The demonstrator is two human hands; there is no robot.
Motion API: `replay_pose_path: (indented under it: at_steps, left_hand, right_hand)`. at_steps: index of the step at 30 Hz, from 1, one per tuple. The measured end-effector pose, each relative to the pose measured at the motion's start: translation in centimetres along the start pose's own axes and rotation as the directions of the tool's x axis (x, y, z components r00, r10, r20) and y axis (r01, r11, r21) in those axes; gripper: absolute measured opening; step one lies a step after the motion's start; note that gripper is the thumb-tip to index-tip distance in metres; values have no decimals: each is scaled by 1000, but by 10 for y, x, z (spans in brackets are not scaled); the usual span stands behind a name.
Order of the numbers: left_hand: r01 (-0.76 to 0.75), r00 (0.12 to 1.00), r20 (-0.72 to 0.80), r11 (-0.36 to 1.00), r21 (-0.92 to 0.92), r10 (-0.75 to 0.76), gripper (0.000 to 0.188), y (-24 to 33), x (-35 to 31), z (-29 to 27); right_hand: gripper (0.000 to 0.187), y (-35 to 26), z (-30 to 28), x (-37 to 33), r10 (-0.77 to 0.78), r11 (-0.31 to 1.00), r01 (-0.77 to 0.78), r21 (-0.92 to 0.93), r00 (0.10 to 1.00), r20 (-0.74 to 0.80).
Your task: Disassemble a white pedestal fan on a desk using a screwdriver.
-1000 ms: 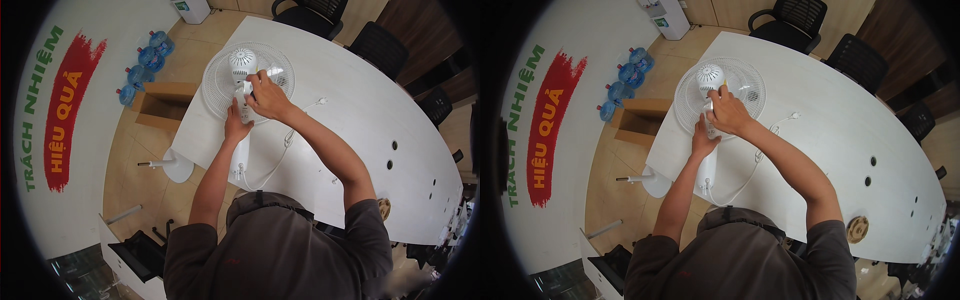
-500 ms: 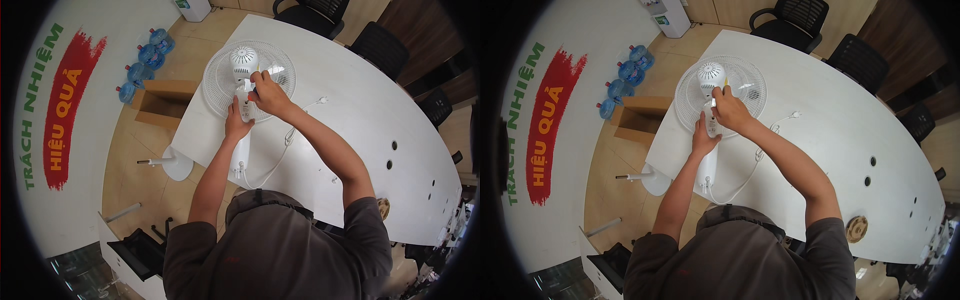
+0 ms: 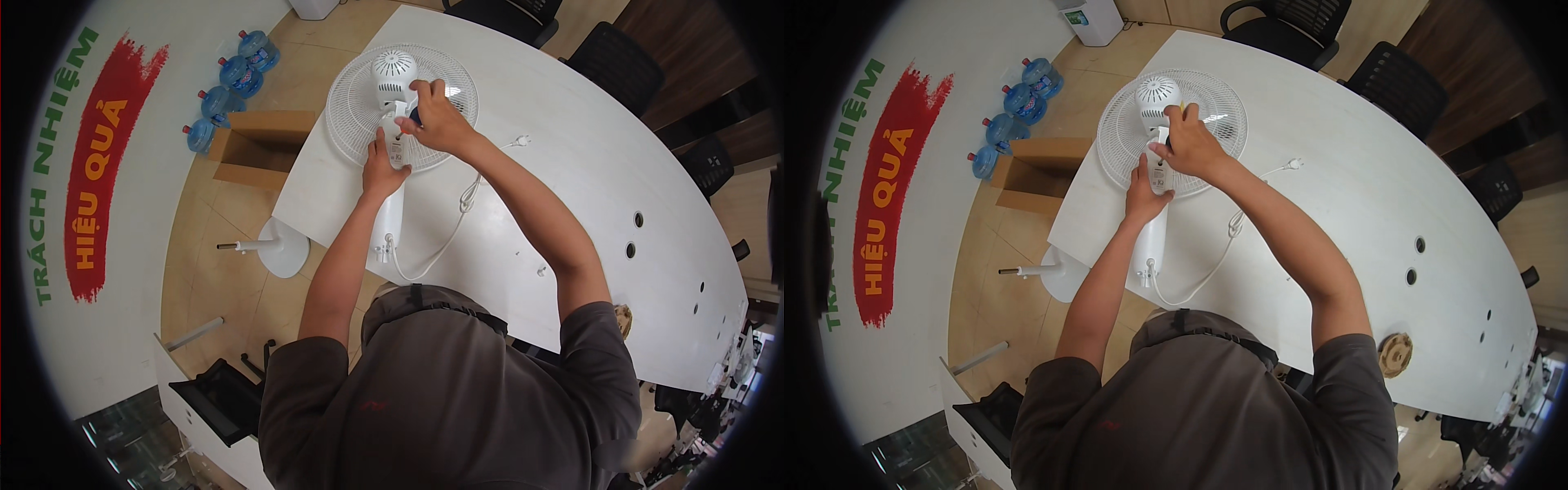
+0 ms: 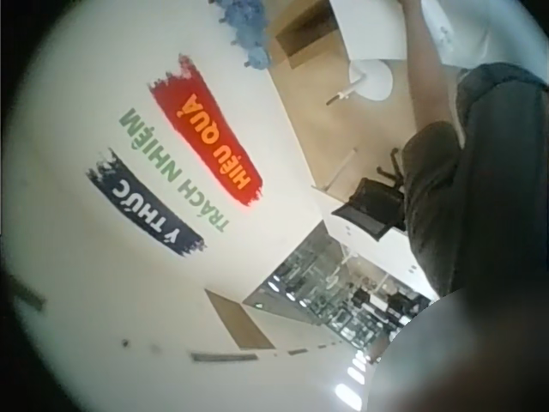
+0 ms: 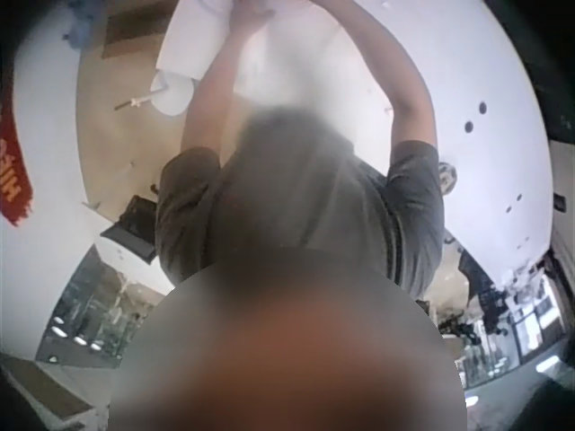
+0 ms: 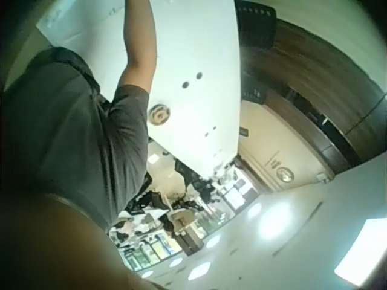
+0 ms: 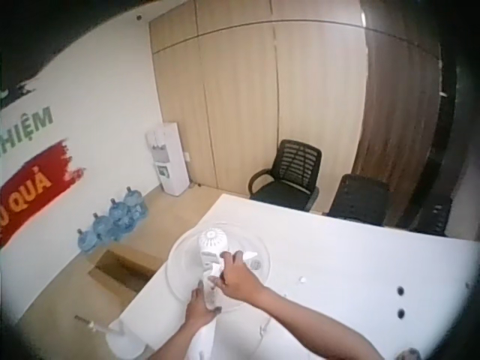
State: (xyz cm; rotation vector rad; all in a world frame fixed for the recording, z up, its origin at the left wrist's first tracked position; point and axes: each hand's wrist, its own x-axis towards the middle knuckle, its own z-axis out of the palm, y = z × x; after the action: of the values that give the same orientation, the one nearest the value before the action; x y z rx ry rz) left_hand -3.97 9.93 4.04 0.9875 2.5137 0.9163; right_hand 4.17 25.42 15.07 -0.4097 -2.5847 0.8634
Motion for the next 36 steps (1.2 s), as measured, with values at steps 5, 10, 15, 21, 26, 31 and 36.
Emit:
replay_pose_path:
  at_steps: [5,10,15,21,26,31,36]
  left_hand:
    - [31,999,40,999,-25,-30,110,10,2,-1]
    - [26,999,21,1000,-17,-25,111,3,0,-2]
    - [-4,1000,4,1000,11,4,111,3,0,3]
    - [-2,1000,4,1000,12,2,113,1,0,2]
    - [-15,1000,6,1000,9,15,113,6,1,2]
    - [24,999,37,1000,-3,-24,111,7,0,-4]
    - [27,999,43,999,-22,-26,111,7,-1,-2]
  right_hand:
    - [52,20,-1,2,69,996,-75,50,991,110]
    - [53,1,1,0,-60,998,60,25,998,-16]
    - [55,7,1,-1,-28,995,20,98,997,77]
    - [53,-9,4,-1,175,984,-175,-39,985,-10]
    - [51,9,7,-4,-77,996,79,47,996,-40]
    - [49,-6,4,-5,42,999,-43,-9,998,-41]
    - [55,3,5,-8,30,1000,-30,-9,998,52]
